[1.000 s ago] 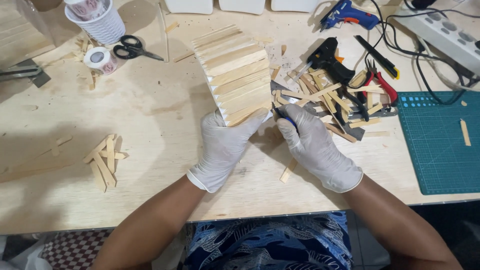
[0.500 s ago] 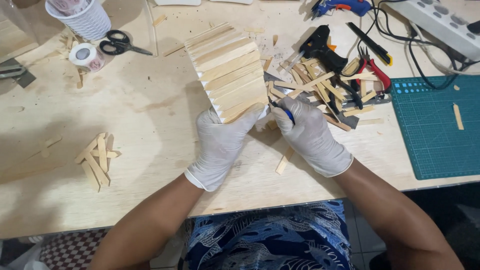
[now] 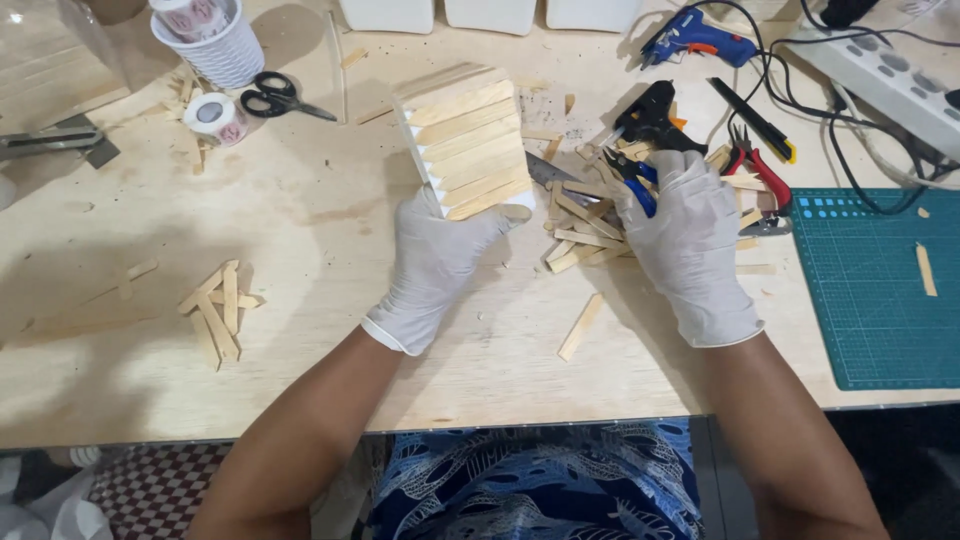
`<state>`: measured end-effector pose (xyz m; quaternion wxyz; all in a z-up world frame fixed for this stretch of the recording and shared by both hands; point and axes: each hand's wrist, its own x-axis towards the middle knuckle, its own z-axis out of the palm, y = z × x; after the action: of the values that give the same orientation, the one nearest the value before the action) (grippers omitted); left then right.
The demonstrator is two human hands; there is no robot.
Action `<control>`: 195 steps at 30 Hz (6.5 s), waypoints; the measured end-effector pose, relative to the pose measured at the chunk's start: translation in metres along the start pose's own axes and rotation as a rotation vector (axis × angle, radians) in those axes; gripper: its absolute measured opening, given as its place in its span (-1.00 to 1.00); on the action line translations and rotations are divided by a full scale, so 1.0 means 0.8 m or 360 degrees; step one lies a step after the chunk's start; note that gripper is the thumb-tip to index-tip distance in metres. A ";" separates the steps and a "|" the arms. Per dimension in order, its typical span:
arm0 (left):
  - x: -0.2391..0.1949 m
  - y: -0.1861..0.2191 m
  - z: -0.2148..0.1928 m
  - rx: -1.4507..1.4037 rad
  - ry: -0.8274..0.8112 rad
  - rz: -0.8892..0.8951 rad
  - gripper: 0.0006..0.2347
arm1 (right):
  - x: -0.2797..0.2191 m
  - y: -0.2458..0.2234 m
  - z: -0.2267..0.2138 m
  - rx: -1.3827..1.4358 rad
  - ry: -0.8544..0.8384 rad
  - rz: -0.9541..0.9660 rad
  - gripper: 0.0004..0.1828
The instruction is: Gluing popsicle sticks to a plastic container and trimming them to size using a utility knife.
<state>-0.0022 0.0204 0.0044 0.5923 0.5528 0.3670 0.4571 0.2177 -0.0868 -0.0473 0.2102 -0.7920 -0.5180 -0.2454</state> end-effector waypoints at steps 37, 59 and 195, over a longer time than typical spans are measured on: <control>0.033 -0.012 -0.045 0.0883 -0.0853 0.0960 -0.77 | 0.004 -0.110 -0.068 0.1343 -0.0702 0.0437 -0.62; 0.035 -0.005 -0.050 0.2247 -0.0288 0.1051 -0.53 | 0.023 0.003 -0.071 0.0556 -0.1022 -0.0124 -0.76; -0.021 -0.022 0.026 0.0022 -0.0529 -0.0588 -0.88 | 0.069 0.044 -0.083 0.1195 -0.1178 0.0112 -0.59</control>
<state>0.0144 -0.0015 -0.0115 0.7141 0.5480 0.3625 0.2414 0.2580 -0.0995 0.0360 0.2905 -0.7128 -0.5830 0.2602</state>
